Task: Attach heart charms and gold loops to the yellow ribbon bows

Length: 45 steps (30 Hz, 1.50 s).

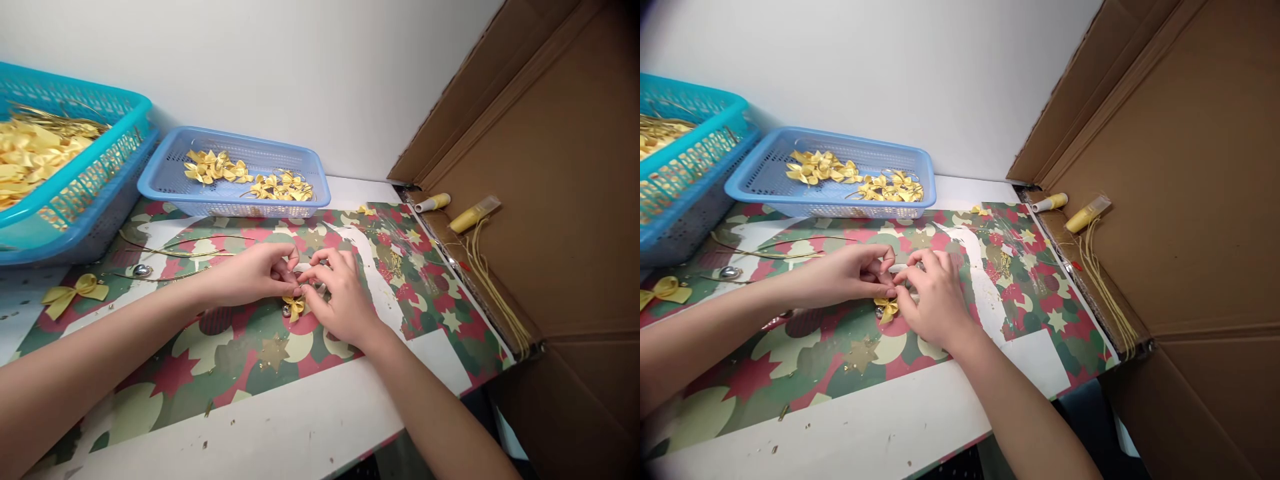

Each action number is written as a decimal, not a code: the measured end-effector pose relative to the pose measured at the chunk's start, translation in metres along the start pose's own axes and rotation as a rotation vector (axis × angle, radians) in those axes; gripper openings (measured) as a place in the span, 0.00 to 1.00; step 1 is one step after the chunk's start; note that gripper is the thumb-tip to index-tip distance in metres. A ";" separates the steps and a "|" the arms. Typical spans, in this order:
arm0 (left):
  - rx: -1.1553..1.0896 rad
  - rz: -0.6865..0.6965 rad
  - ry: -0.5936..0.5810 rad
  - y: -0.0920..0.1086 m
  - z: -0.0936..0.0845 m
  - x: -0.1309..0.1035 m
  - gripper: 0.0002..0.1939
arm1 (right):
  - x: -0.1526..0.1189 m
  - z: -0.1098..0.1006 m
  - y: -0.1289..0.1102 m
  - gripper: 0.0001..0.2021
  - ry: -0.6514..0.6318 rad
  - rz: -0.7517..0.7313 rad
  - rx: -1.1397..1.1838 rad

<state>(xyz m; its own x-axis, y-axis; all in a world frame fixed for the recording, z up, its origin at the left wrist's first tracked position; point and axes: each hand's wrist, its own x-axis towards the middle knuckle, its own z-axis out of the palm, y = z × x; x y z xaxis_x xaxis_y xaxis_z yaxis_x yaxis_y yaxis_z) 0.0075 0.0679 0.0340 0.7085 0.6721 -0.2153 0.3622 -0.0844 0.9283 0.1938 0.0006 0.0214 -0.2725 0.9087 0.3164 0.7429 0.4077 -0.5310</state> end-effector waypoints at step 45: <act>0.200 0.044 -0.103 0.008 -0.006 -0.003 0.09 | 0.002 0.004 -0.001 0.08 -0.062 0.011 -0.094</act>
<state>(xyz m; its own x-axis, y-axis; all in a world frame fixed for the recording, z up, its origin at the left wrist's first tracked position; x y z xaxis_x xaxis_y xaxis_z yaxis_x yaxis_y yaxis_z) 0.0048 0.0700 0.0442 0.7806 0.5869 -0.2149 0.4350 -0.2632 0.8611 0.1897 0.0019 0.0194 -0.2992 0.9180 0.2603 0.7993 0.3901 -0.4570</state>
